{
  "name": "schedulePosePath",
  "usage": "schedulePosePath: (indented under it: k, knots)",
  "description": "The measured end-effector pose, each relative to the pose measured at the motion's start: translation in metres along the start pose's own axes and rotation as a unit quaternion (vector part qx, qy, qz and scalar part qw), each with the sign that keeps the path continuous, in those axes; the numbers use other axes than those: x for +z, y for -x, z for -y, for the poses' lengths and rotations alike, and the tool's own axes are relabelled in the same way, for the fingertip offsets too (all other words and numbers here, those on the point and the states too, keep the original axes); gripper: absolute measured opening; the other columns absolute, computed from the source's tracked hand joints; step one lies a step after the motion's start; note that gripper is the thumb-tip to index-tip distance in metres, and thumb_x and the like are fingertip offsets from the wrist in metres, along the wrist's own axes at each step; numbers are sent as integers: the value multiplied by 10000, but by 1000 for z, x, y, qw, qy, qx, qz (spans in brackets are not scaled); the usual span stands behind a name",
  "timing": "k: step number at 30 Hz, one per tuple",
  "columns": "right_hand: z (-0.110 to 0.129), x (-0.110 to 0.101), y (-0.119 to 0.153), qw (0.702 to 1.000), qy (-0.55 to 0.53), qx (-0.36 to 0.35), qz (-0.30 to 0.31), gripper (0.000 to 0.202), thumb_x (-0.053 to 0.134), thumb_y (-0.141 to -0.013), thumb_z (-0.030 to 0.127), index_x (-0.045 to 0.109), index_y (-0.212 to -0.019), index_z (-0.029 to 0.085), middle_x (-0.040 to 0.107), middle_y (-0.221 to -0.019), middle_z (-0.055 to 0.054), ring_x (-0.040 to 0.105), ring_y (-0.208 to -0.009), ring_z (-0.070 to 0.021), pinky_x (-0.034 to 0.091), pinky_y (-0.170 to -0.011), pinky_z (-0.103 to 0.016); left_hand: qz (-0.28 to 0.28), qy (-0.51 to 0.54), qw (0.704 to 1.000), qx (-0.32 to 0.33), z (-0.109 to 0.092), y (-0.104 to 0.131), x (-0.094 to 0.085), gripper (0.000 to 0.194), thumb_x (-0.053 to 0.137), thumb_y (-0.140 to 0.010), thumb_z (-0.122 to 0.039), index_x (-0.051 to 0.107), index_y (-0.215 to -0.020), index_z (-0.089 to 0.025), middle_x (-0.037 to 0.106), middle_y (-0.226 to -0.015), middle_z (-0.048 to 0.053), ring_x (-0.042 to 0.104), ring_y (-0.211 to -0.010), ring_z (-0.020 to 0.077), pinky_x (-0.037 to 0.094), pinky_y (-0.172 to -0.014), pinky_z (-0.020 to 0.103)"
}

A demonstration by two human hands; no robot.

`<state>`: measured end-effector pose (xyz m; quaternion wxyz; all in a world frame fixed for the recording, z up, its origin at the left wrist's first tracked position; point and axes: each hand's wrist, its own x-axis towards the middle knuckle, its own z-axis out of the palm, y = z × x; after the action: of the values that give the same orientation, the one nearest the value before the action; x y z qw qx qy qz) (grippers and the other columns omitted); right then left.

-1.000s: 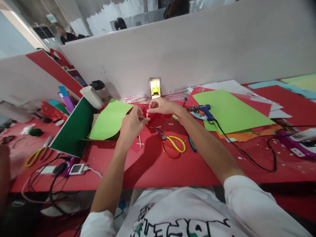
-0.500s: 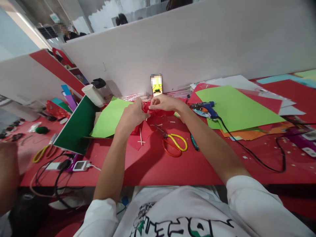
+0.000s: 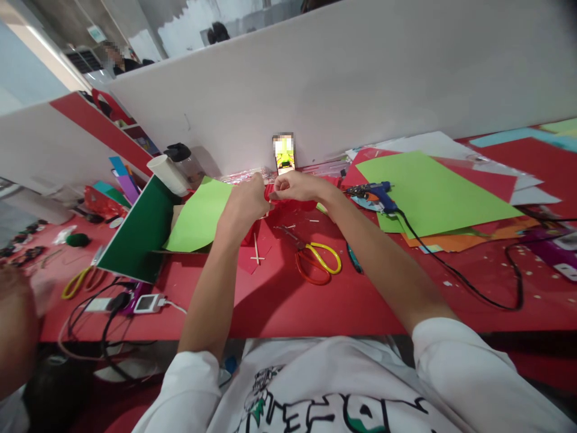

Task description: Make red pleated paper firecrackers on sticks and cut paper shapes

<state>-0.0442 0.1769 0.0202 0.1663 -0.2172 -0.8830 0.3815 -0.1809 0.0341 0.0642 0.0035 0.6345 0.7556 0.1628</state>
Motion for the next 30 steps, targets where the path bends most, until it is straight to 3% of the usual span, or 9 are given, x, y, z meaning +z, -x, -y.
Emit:
schedulePosePath:
  k: [6,11,19,25,30]
  knots:
    - [-3,1,-2,1000,0,-18,3,199,788,-851,289,631,-769,199,674,-805,-16,582,-735,-154,427,-703,-282,-4,-11,1000,-6,-3,0,-1,359,819,-761,-132,544,-968,-232,689,-901,116,686,-999,378,498,-829,436]
    - [-3,2,-3,1000,4,-16,3,256,808,-845,364,626,-768,201,663,-793,-15,570,-736,-158,421,-691,-285,2,-33,999,-31,-12,2,-2,315,779,-802,-145,548,-1002,-221,699,-944,137,695,-982,377,501,-804,430]
    - [2,0,0,1000,12,-12,8,275,821,-835,341,593,-749,214,652,-787,-15,565,-741,-170,420,-685,-294,-45,-46,998,-10,-9,4,10,223,674,-875,-130,566,-1047,-221,694,-894,126,693,-981,363,511,-827,439]
    - [4,2,-1,1000,12,-12,5,226,768,-857,291,601,-727,213,676,-794,-20,591,-743,-173,432,-686,-293,-54,-48,997,-22,-12,10,18,274,687,-881,-133,566,-1110,-222,697,-891,130,696,-1032,414,503,-905,510]
    - [8,4,1,1000,4,0,8,183,781,-860,318,651,-807,201,729,-875,-47,644,-788,-186,455,-695,-291,-39,-40,998,-15,-7,19,24,335,688,-898,-138,541,-1187,-222,726,-903,135,705,-1006,394,504,-918,518]
